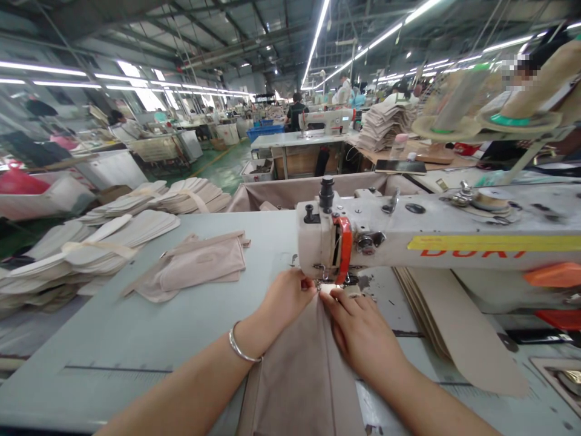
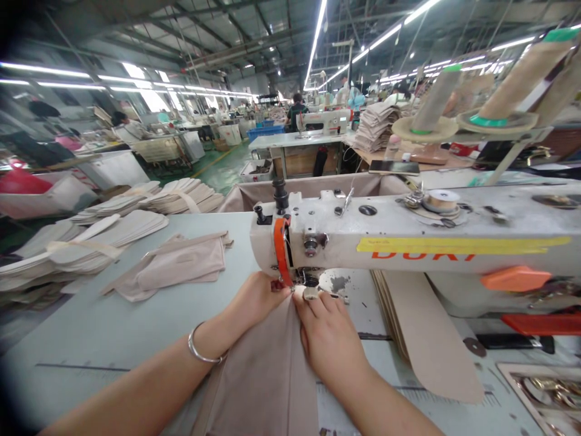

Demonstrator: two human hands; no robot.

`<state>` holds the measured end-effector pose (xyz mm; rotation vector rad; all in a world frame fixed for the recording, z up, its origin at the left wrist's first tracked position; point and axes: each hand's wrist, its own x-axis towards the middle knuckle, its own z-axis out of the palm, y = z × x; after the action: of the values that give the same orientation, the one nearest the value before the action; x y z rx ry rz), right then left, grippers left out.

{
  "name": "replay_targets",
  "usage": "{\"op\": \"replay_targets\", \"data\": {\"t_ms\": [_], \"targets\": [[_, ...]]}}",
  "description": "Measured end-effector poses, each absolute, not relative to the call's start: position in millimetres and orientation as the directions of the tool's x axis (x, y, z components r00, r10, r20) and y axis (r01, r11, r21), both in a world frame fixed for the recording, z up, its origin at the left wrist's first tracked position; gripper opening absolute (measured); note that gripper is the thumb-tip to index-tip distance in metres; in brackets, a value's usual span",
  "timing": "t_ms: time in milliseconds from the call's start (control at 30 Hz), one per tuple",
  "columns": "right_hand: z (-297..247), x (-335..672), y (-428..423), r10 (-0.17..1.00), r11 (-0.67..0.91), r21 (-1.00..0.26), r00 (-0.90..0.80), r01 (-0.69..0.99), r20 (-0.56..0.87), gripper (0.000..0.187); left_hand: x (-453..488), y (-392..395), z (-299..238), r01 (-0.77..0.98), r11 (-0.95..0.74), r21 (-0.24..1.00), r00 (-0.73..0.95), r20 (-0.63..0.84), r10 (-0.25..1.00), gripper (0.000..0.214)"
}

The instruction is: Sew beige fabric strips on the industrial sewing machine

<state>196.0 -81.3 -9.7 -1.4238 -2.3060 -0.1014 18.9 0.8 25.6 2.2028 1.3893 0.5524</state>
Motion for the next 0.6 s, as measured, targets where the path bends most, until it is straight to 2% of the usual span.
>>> {"op": "replay_targets", "data": {"t_ms": [600], "targets": [[-7.9, 195.6, -82.8, 0.862, 0.452, -0.167, -0.381, 0.876, 0.334, 0.042, 24.3, 1.8, 18.6, 0.782, -0.354, 0.513, 0.348, 0.112, 0.931, 0.015]]}}
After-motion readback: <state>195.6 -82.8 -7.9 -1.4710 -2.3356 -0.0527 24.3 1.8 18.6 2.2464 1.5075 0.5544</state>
